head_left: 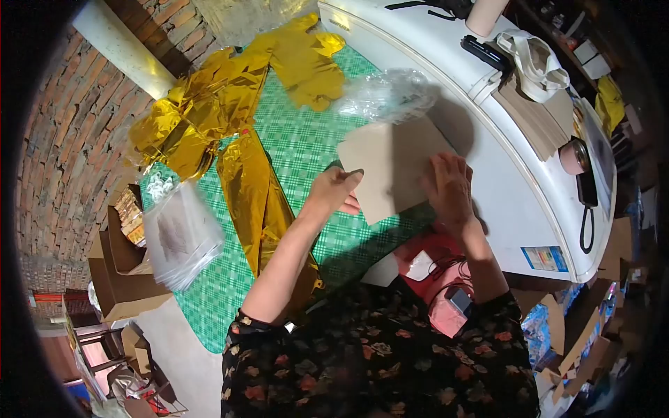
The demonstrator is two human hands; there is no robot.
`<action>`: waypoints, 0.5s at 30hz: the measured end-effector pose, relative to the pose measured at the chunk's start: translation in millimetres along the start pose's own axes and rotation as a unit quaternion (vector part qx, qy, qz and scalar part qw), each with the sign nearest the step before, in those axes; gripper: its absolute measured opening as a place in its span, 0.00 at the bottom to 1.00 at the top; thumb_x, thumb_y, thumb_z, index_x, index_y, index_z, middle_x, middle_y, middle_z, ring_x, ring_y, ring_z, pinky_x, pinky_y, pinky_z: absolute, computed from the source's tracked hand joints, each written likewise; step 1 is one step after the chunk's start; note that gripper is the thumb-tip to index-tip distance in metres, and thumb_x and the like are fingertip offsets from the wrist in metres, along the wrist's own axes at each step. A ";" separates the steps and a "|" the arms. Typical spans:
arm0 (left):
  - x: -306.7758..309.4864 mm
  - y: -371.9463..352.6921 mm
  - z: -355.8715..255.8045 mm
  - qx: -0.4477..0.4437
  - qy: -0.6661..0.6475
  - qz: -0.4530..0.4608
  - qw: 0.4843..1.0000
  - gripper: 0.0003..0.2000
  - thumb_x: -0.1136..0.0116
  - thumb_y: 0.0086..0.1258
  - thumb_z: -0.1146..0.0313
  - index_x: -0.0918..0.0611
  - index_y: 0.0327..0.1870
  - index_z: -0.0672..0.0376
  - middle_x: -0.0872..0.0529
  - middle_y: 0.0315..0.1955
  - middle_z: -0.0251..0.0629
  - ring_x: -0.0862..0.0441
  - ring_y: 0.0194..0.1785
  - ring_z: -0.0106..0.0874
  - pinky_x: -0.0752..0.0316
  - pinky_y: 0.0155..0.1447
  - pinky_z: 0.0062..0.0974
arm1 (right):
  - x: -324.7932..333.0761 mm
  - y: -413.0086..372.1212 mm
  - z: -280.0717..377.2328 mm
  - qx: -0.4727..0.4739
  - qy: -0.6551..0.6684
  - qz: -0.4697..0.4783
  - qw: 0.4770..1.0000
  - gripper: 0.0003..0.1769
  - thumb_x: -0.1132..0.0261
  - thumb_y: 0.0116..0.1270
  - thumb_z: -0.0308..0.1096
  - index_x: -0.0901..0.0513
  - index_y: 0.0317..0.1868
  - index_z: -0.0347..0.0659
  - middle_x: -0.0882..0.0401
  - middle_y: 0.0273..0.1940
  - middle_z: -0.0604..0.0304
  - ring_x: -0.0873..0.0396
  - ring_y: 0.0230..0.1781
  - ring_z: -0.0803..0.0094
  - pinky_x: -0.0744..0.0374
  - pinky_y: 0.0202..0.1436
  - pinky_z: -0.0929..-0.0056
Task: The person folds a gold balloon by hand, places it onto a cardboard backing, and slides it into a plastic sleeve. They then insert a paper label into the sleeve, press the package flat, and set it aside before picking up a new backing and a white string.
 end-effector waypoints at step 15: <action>9.5 -11.5 -3.4 -0.060 -0.041 -0.034 0.997 0.26 0.37 0.79 0.65 0.31 0.68 0.73 0.16 0.40 0.44 0.13 0.37 0.30 0.09 0.33 0.31 | 25.0 -28.1 31.5 0.139 0.074 0.055 0.986 0.24 0.26 0.65 0.39 0.14 0.61 0.43 0.17 0.64 0.56 0.22 0.66 0.54 0.28 0.73 0.51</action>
Point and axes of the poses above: each hand's wrist, its own y-axis towards the middle knuckle, its own x-axis out of the back of the hand, z = x × y, the point moved 6 cm from there along y, towards the middle knuckle
